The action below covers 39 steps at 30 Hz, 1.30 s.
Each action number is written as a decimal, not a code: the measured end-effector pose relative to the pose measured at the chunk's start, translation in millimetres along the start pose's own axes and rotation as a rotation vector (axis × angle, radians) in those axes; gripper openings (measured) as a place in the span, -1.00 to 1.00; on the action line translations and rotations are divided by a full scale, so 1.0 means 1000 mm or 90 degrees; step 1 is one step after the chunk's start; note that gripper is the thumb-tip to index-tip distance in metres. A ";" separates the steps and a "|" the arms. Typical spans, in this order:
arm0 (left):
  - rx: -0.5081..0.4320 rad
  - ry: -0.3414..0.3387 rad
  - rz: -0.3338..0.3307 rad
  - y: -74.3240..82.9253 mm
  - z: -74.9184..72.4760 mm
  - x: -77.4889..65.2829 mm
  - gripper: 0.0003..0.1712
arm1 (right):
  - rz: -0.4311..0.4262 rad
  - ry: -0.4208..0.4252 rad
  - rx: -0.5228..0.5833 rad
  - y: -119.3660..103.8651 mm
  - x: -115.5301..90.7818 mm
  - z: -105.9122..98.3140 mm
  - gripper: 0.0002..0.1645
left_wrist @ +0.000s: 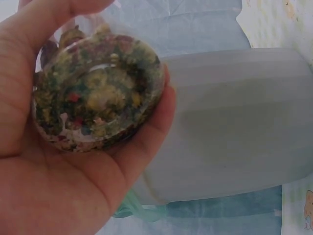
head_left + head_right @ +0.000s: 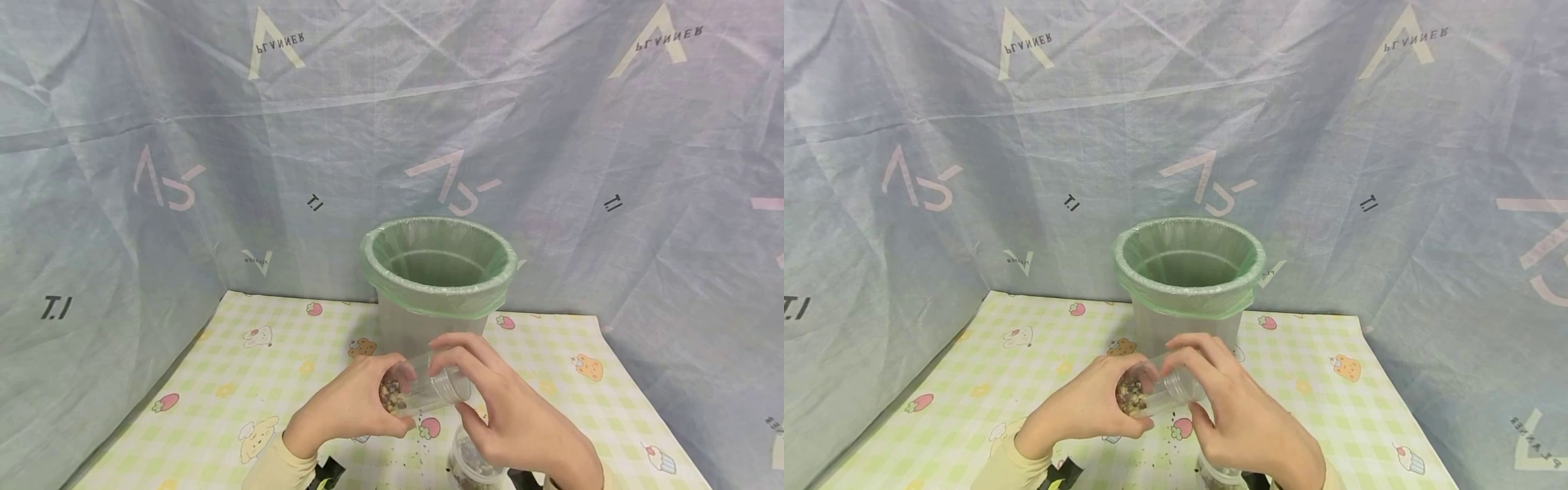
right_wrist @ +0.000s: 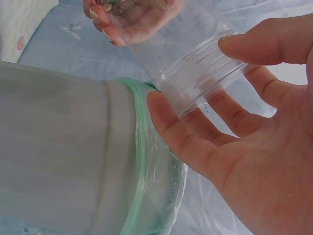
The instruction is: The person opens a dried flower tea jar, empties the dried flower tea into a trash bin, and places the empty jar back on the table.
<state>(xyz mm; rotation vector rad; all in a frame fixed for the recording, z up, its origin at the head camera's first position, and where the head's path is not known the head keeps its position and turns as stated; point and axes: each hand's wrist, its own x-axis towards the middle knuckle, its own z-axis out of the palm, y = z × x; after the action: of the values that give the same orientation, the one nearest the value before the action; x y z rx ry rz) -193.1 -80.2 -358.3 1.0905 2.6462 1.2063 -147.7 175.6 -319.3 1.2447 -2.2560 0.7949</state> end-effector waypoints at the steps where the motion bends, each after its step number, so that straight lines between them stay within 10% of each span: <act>1: 0.000 -0.001 0.000 0.000 0.000 0.000 -0.49 | 0.000 0.000 0.002 0.000 0.000 0.000 -0.17; 14: -0.005 -0.002 -0.001 0.000 0.001 -0.001 -0.50 | 0.033 -0.006 -0.010 -0.002 -0.001 -0.002 -0.07; 39: -0.006 0.000 -0.002 0.002 0.000 0.000 -0.50 | 0.273 0.081 -0.037 0.002 0.006 0.015 -0.61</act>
<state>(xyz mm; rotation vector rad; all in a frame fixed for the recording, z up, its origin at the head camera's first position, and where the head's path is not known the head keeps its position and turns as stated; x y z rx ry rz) -191.6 -79.3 -357.5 1.0847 2.6380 1.2181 -153.8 162.4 -326.7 0.6666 -2.4503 0.9188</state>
